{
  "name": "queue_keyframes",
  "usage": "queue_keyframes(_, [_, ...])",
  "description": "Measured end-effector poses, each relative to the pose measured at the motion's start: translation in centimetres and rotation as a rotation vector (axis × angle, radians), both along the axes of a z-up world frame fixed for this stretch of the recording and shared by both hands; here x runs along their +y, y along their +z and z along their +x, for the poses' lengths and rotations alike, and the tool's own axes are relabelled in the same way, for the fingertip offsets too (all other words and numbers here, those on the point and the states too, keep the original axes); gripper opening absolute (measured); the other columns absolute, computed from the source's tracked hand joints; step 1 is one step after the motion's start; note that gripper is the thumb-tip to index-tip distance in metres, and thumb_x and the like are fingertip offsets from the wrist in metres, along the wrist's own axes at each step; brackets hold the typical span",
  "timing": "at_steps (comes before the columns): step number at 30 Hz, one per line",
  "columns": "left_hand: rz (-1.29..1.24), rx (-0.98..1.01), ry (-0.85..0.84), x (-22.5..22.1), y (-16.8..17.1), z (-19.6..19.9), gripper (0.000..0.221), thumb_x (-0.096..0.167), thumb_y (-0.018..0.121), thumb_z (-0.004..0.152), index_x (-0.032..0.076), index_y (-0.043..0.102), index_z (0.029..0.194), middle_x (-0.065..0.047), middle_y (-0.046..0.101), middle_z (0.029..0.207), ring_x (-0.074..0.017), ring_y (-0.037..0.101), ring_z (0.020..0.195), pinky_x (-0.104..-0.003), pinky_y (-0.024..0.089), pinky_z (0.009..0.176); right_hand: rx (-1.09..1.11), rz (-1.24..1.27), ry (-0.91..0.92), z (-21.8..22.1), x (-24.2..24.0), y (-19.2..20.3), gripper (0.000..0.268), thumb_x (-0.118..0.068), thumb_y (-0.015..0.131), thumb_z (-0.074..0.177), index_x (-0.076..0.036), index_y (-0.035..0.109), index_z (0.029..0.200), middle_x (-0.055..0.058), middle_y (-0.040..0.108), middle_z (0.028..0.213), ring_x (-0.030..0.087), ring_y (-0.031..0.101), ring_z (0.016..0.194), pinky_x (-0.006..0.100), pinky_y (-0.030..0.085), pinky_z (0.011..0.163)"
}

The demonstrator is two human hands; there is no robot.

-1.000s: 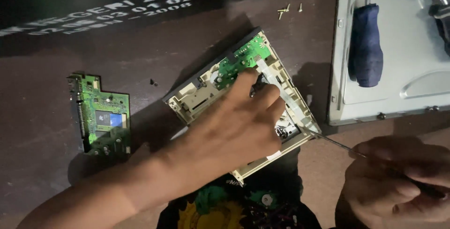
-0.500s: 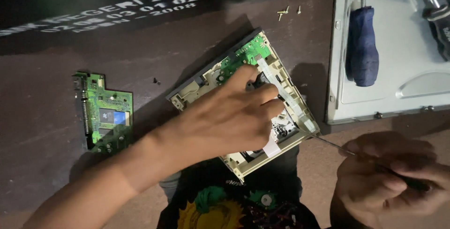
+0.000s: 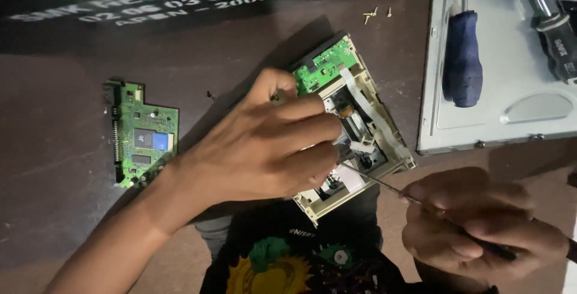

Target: Disassembling an internal computer optical drive by removing the outer metal casing and using a screwdriver to manipulate internal components.

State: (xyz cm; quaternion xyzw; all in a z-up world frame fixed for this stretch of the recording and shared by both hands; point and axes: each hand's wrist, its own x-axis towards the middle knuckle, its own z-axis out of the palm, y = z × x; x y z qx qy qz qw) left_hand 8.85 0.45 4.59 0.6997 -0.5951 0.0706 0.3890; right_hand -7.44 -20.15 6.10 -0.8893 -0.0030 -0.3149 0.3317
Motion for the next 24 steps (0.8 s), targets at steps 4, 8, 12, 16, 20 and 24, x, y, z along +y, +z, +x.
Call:
queue_keyframes(4, [-0.038,-0.012,0.005,0.4,0.2,0.1,0.028,-0.005,0.075,0.093,0.011,0.061,0.076,-0.004,0.065,0.093,-0.0199,0.055,0.081,-0.044,0.039,0.095,0.017,0.083,0.072,0.9,1.0,0.8,0.025,0.010,0.041,0.097,-0.006,0.023,0.102,0.009,0.028,0.067,0.021,0.049,0.051,0.032,0.028,0.051])
queue_keyframes(8, [-0.026,-0.036,0.010,0.9,-0.3,0.2,0.021,0.001,0.081,0.092,0.010,0.066,0.081,-0.004,0.068,0.096,-0.0208,0.060,0.088,-0.045,0.039,0.096,0.002,0.073,0.096,0.8,1.1,0.7,0.027,0.008,0.050,0.097,-0.005,0.026,0.103,0.012,0.040,0.068,0.017,0.059,0.062,0.026,0.036,0.055])
queue_keyframes(12, [-0.019,-0.079,0.016,1.3,-0.1,0.6,0.020,0.006,0.079,0.097,0.010,0.062,0.090,-0.005,0.064,0.103,-0.0228,0.060,0.097,-0.047,0.041,0.095,0.031,-0.142,0.091,0.6,0.5,2.3,0.025,0.008,0.048,0.096,-0.002,0.026,0.100,0.014,0.053,0.074,0.021,0.040,0.057,0.034,0.033,0.074])
queue_keyframes(16, [-0.031,-0.060,0.012,1.4,-0.3,0.6,0.021,0.004,0.084,0.093,0.008,0.064,0.087,-0.004,0.064,0.106,-0.0234,0.059,0.100,-0.048,0.042,0.094,0.236,-0.218,-0.026,0.5,1.4,3.5,0.032,0.027,0.057,0.089,-0.001,0.041,0.087,-0.003,0.063,0.076,0.011,0.046,0.062,0.024,0.031,0.073])
queue_keyframes(20, [-0.017,-0.082,0.031,1.6,-0.5,0.8,0.019,0.007,0.079,0.095,0.011,0.061,0.089,-0.003,0.062,0.106,-0.0226,0.057,0.103,-0.047,0.042,0.093,0.197,-0.136,0.065,1.1,1.7,3.7,0.035,0.023,0.061,0.098,0.004,0.031,0.104,0.005,0.061,0.084,0.011,0.054,0.069,0.022,0.036,0.071])
queue_keyframes(24, [-0.028,-0.049,0.018,1.5,-0.7,0.9,0.022,0.005,0.079,0.094,0.010,0.058,0.093,-0.004,0.061,0.106,-0.0230,0.058,0.099,-0.046,0.040,0.093,0.172,-0.039,0.095,1.1,1.3,3.1,0.045,0.026,0.064,0.094,0.002,0.029,0.104,0.013,0.061,0.088,0.014,0.064,0.070,0.018,0.039,0.065])
